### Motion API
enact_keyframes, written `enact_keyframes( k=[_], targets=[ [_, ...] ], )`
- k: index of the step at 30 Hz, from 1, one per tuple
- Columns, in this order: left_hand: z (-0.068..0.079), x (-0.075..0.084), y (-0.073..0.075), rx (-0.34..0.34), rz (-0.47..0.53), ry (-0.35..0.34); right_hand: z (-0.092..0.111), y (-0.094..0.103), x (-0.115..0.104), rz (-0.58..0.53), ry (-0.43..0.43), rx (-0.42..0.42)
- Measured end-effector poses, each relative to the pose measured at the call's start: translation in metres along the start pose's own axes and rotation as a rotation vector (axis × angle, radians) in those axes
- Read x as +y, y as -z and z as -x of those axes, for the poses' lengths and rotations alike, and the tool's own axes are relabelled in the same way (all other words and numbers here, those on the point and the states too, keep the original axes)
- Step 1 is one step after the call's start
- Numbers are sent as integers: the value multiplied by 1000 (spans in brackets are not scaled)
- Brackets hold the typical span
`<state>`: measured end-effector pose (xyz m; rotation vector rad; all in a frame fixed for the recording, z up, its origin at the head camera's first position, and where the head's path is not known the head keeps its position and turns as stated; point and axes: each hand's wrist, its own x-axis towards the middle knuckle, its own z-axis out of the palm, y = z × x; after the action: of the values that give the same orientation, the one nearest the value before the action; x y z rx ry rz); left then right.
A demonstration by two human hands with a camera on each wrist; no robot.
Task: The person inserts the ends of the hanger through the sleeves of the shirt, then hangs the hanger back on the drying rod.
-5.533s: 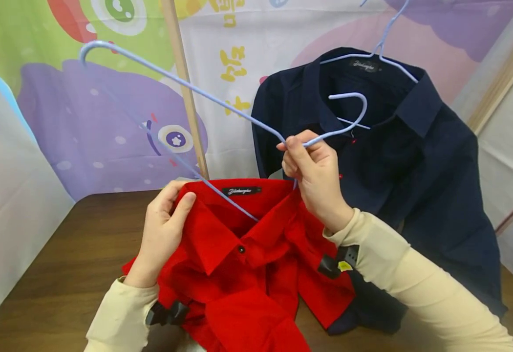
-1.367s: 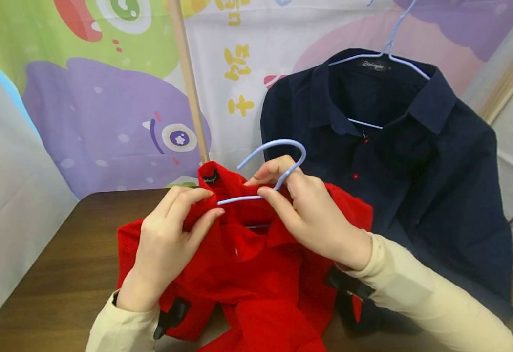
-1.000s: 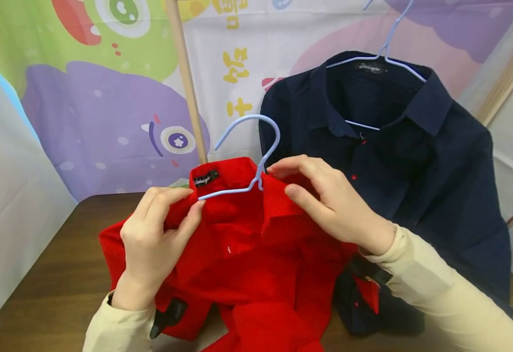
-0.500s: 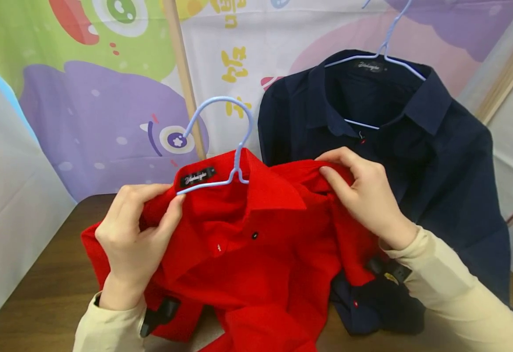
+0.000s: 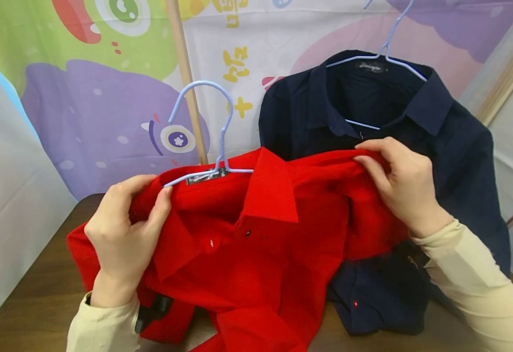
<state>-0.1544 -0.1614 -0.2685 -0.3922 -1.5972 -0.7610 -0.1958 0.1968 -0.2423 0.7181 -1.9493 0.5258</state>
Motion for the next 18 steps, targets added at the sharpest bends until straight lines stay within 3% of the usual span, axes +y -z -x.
enact_keyframes(
  k=[5,9,11,16,18],
  targets=[
    [0,4,1,-40,-72,43,-1,11,6,48,112,20],
    [0,6,2,-44,-89,64,2,13,11,61,116,-71],
    [-1,6,2,-31,-82,69,6,13,13,-4,28,-174],
    [-2,5,4,19,-61,86,17,8,16,-235,-322,-471],
    [-3,5,4,31,-55,88,20,5,17,-299,-401,-549]
  ],
)
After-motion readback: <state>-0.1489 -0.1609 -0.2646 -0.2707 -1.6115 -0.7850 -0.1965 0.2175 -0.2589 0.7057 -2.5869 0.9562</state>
